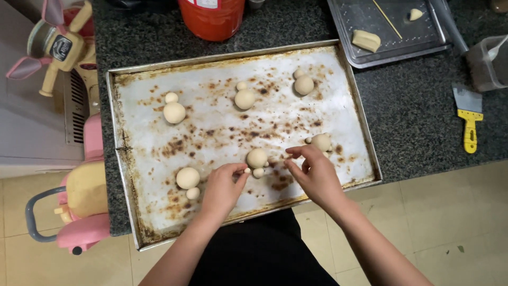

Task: Shape small pieces of dough into balls and place them on larger dough portions on a baking sheet to create figures.

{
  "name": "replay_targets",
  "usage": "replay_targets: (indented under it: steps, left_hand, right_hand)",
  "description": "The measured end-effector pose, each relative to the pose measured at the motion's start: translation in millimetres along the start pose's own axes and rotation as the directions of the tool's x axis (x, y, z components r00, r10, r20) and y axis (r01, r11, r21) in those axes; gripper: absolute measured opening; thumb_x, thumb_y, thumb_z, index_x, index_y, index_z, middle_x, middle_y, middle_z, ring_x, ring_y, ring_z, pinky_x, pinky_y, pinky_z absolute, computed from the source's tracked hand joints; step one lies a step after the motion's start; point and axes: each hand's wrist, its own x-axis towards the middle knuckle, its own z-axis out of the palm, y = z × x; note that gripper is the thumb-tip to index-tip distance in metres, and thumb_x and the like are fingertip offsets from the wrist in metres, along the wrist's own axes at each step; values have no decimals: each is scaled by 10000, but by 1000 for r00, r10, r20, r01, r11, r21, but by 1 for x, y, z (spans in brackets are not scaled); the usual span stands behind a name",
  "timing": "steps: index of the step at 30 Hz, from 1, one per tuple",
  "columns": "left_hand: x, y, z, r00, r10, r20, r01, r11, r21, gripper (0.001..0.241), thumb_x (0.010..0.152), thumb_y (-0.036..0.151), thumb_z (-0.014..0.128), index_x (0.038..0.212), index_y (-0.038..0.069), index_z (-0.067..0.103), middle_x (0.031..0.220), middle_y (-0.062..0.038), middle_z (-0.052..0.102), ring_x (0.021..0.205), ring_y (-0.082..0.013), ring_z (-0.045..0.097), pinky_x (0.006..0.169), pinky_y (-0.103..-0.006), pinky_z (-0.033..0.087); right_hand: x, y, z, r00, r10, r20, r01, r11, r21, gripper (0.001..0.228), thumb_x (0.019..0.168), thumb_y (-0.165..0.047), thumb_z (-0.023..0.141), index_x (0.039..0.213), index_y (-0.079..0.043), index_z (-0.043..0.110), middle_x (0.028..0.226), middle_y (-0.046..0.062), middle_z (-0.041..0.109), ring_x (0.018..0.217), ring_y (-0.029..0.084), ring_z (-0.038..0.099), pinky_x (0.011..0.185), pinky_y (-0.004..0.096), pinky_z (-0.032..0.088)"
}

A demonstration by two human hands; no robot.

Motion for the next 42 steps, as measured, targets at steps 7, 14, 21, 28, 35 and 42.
replay_targets:
  steps: [7, 14, 21, 28, 35, 42]
  left_hand:
    - [8, -1, 10, 993, 67, -99, -38, 962, 269, 164, 729, 234, 694, 884, 182, 708, 728, 15, 656, 799, -221, 647, 770, -361, 477]
    - [14, -9, 27, 992, 32, -120, 9, 946, 325, 139, 734, 268, 686, 860, 212, 706, 712, 30, 648, 786, -204, 648, 742, -354, 470]
    - [14, -7, 30, 988, 9, -153, 31, 966, 257, 210, 687, 246, 726, 891, 201, 707, 712, 43, 661, 784, -199, 656, 748, -363, 483]
    - [9, -6, 21, 989, -89, -120, 113, 971, 212, 158, 748, 256, 665, 881, 191, 719, 757, 0, 700, 808, -247, 669, 727, -394, 511]
    - [13, -16, 23, 993, -32, -117, 59, 970, 234, 181, 751, 296, 612, 860, 196, 717, 794, -14, 699, 831, -235, 654, 751, -387, 495]
    - [9, -23, 18, 957, -242, -161, 189, 939, -287, 345, 747, 96, 542, 1087, 89, 601, 1050, -55, 689, 991, -125, 644, 885, -256, 458]
  right_hand:
    - [-7, 1, 12, 998, -42, 48, 42, 999, 6, 233, 803, -214, 657, 1026, -153, 682, 868, 73, 637, 580, 224, 612, 538, 342, 494]
    - [-5, 3, 12, 997, -24, 77, 25, 1000, -16, 237, 812, -238, 643, 1031, -152, 673, 888, 67, 631, 597, 232, 621, 553, 358, 495]
    - [-4, 4, 12, 997, -2, 80, 2, 1000, 4, 242, 815, -207, 630, 1044, -142, 673, 902, 77, 623, 606, 228, 617, 567, 352, 494]
    - [-10, 1, 2, 998, 23, 51, -22, 1000, -11, 240, 811, -212, 628, 1032, -128, 667, 916, 83, 628, 626, 249, 631, 586, 365, 497]
    - [-16, 19, -6, 1000, -28, -10, 28, 999, -37, 247, 808, -252, 624, 1023, -135, 660, 888, 52, 623, 579, 213, 583, 616, 355, 473]
    - [-7, 42, -43, 997, 83, -10, -83, 996, -25, 232, 835, -300, 576, 1018, -188, 663, 930, -39, 635, 604, 151, 580, 667, 304, 458]
